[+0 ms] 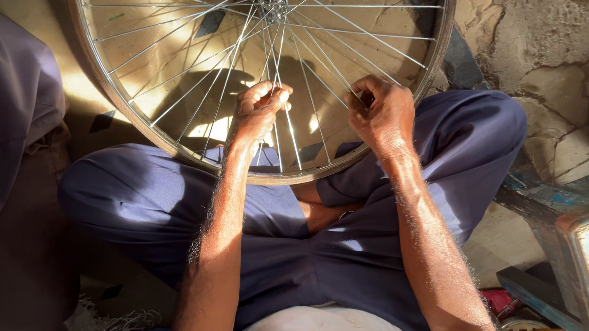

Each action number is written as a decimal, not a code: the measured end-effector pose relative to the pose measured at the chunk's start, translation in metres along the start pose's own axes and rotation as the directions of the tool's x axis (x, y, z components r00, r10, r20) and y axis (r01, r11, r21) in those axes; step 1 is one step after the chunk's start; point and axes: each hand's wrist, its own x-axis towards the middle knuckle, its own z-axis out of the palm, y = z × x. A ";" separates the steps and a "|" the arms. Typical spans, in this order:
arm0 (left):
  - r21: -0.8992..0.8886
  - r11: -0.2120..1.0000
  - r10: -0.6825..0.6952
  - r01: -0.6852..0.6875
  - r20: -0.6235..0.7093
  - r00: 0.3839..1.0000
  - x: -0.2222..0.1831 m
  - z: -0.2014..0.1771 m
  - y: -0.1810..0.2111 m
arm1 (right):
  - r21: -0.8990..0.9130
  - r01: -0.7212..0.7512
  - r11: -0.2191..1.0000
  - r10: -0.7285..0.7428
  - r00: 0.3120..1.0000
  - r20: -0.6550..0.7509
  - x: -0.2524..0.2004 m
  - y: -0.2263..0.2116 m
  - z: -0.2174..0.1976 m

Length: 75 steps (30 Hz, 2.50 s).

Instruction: The person inserts spokes into a bicycle wheel rim and hub by hand while sitting on the floor.

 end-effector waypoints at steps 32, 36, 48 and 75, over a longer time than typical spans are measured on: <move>-0.123 0.981 -0.139 0.149 0.090 0.986 -0.008 -0.006 0.017 | 0.408 -0.446 0.796 0.270 0.867 0.420 0.003 -0.001 0.003; -0.120 0.978 -0.165 0.172 0.067 0.984 -0.014 -0.004 0.027 | 0.395 -0.456 0.798 0.274 0.857 0.437 0.005 0.001 0.001; -0.143 0.972 -0.176 0.189 0.095 0.980 -0.012 -0.003 0.033 | 0.589 -0.436 0.680 0.033 0.821 0.569 0.017 0.028 0.005; -0.178 0.967 -0.166 0.184 0.112 0.980 -0.012 -0.005 0.029 | 0.442 -0.106 0.891 -0.109 0.895 0.433 -0.006 -0.010 0.000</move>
